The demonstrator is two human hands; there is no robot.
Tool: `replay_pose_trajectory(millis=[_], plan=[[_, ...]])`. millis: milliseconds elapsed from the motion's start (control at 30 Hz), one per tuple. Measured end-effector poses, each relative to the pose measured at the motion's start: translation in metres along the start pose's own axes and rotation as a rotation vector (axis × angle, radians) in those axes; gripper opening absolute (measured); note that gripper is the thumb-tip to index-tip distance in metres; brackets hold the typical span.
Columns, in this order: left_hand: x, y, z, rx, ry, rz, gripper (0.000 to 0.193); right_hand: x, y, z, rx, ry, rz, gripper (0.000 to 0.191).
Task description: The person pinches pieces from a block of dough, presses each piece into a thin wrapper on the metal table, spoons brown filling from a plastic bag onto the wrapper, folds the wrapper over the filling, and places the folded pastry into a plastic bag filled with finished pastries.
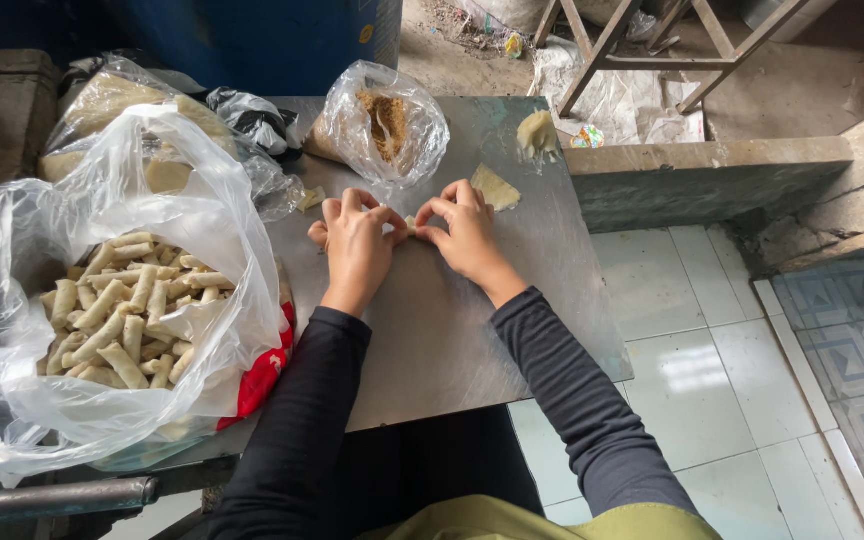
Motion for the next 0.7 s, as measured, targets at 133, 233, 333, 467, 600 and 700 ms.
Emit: replay_pose_trajectory(millis=[133,233,333,467,600,700], plan=[[0.003,0.006,-0.006,0.058,0.028,0.019,0.008,-0.004,0.001,-0.004,-0.045,-0.001,-0.036,0.014],[-0.005,-0.005,-0.005,0.2,-0.077,0.006,0.011,-0.008,0.008,-0.007,-0.131,-0.043,-0.009,0.013],[-0.015,-0.009,-0.005,0.247,-0.032,0.044,0.021,-0.013,0.018,-0.003,-0.252,-0.011,0.02,0.019],[-0.025,-0.006,0.003,0.176,0.128,0.114,0.031,-0.025,0.023,0.009,-0.289,0.046,-0.049,0.021],[-0.03,-0.007,0.016,0.126,0.164,0.084,0.024,-0.032,0.029,0.018,-0.273,0.081,-0.119,0.025],[-0.028,-0.005,0.018,0.032,0.132,0.032,0.017,-0.019,0.042,0.022,-0.224,0.172,-0.141,0.012]])
Point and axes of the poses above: each hand's wrist, its own z-axis towards the middle knuckle, its own x-axis out of the back of the hand, y = z × x, the point moved 6 cm from there along z, towards the middle knuckle, and after that the axes turned 9 degrees about x, right-handed, at the moved point
